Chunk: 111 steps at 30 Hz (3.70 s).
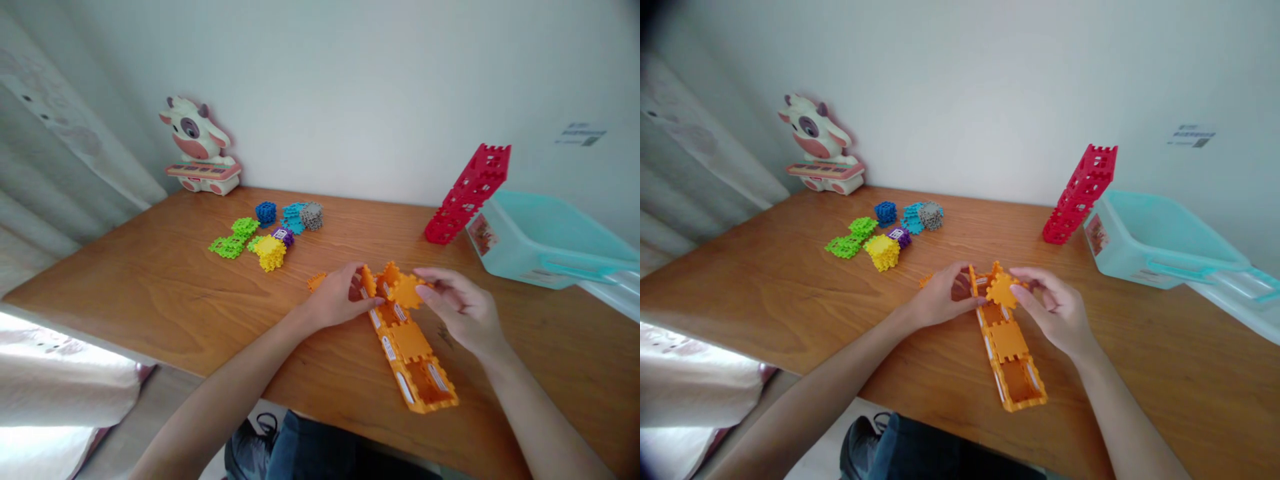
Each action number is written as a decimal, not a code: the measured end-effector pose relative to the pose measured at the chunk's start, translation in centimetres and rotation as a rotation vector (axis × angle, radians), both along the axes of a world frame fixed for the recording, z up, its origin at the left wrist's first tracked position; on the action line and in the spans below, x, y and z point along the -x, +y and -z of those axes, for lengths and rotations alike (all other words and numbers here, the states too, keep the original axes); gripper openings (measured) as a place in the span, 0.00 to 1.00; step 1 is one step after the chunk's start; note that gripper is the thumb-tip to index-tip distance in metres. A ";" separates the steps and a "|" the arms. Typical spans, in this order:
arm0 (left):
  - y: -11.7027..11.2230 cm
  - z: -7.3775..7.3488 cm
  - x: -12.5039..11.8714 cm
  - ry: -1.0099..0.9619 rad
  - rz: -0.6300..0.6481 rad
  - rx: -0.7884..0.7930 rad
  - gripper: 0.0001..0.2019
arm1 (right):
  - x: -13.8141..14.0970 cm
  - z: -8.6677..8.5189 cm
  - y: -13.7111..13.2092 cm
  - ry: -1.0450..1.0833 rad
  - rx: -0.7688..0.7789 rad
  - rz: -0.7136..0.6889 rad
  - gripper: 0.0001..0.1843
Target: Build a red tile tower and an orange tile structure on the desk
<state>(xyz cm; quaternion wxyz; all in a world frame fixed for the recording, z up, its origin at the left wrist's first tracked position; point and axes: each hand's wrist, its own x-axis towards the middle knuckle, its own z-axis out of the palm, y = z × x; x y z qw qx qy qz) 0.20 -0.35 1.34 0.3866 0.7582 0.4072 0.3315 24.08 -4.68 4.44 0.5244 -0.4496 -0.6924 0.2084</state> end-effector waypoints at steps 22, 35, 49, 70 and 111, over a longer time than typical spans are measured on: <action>2.3 2.6 0.3 -0.319 0.327 -0.127 0.39 | 0.6 -0.2 1.6 -0.353 -0.261 -0.137 0.12; 3.1 3.0 0.3 -0.287 0.325 -0.225 0.37 | 0.4 -0.3 1.4 -0.394 -0.253 -0.141 0.08; 2.8 2.5 0.1 -0.244 0.261 -0.356 0.35 | 0.3 0.5 1.6 -0.372 -0.236 -0.143 0.08; 2.5 2.4 0.1 -0.260 0.290 -0.358 0.38 | 0.4 0.3 1.4 -0.228 -0.183 -0.145 0.02; 2.8 2.5 0.2 -0.235 0.267 -0.295 0.34 | 0.0 -0.6 0.9 -0.431 -0.286 -0.086 0.14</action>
